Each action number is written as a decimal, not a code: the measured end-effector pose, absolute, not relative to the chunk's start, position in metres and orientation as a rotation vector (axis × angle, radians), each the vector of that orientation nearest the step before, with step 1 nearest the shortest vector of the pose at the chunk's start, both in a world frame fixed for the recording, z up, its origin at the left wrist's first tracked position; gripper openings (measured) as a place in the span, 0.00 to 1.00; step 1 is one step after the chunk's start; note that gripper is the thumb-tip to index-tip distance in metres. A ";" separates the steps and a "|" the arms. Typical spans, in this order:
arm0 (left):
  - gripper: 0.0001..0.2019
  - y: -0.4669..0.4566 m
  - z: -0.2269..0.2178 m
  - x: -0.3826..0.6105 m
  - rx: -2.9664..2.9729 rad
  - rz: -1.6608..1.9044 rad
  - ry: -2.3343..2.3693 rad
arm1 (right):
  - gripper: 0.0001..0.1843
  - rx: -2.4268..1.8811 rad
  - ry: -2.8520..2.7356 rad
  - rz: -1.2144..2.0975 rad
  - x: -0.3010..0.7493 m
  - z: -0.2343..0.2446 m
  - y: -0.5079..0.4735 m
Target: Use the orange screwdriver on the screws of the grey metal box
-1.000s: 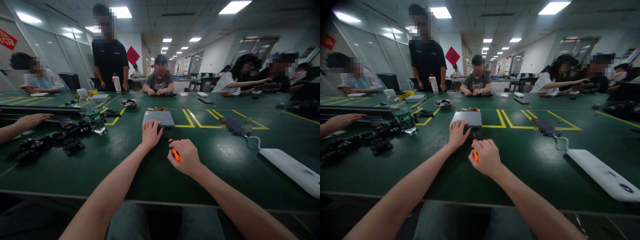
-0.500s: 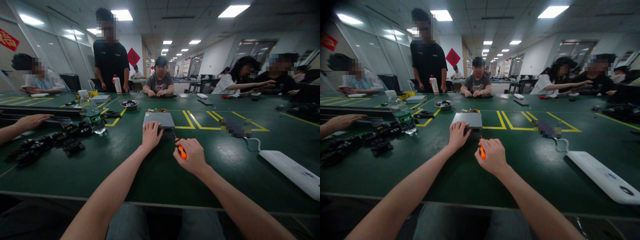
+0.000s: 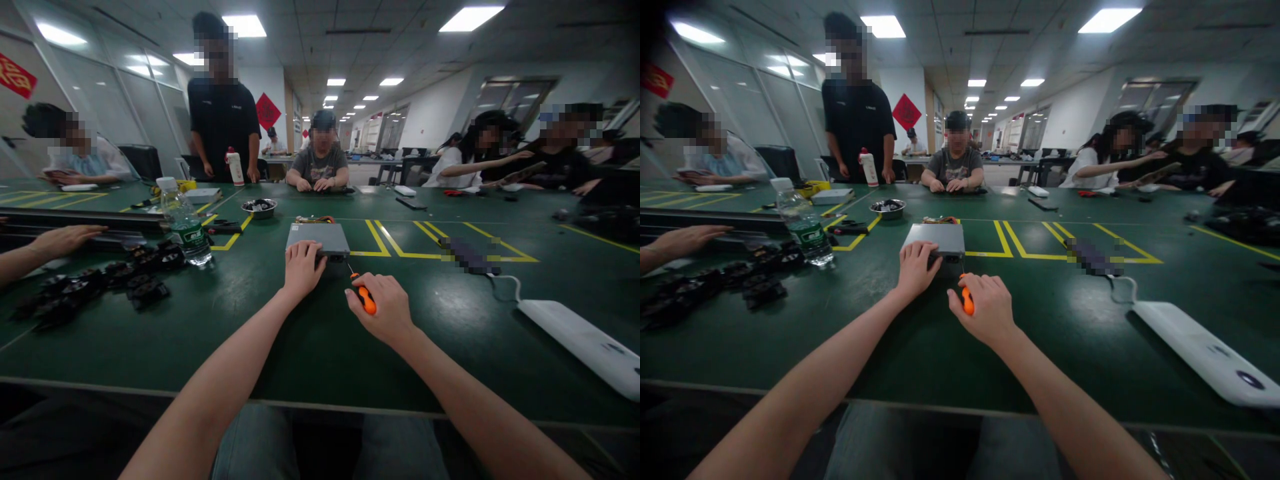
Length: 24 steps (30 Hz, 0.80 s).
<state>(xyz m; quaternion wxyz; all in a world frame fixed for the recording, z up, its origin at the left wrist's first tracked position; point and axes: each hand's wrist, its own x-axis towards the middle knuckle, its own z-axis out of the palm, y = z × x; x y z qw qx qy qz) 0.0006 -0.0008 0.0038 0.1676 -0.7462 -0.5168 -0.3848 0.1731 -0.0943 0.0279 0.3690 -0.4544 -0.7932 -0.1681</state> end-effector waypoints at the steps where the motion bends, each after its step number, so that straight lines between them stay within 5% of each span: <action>1: 0.13 -0.001 0.004 0.001 -2.124 -1.094 -1.472 | 0.13 -1.160 -2.041 -0.439 0.174 0.028 -0.095; 16: 0.12 -0.002 0.009 0.001 -2.139 -1.055 -1.503 | 0.05 -0.949 -2.162 -0.843 0.186 0.018 -0.098; 24: 0.12 -0.006 0.005 0.004 -2.097 -1.119 -1.523 | 0.09 -0.951 -2.064 -0.705 0.177 0.011 -0.095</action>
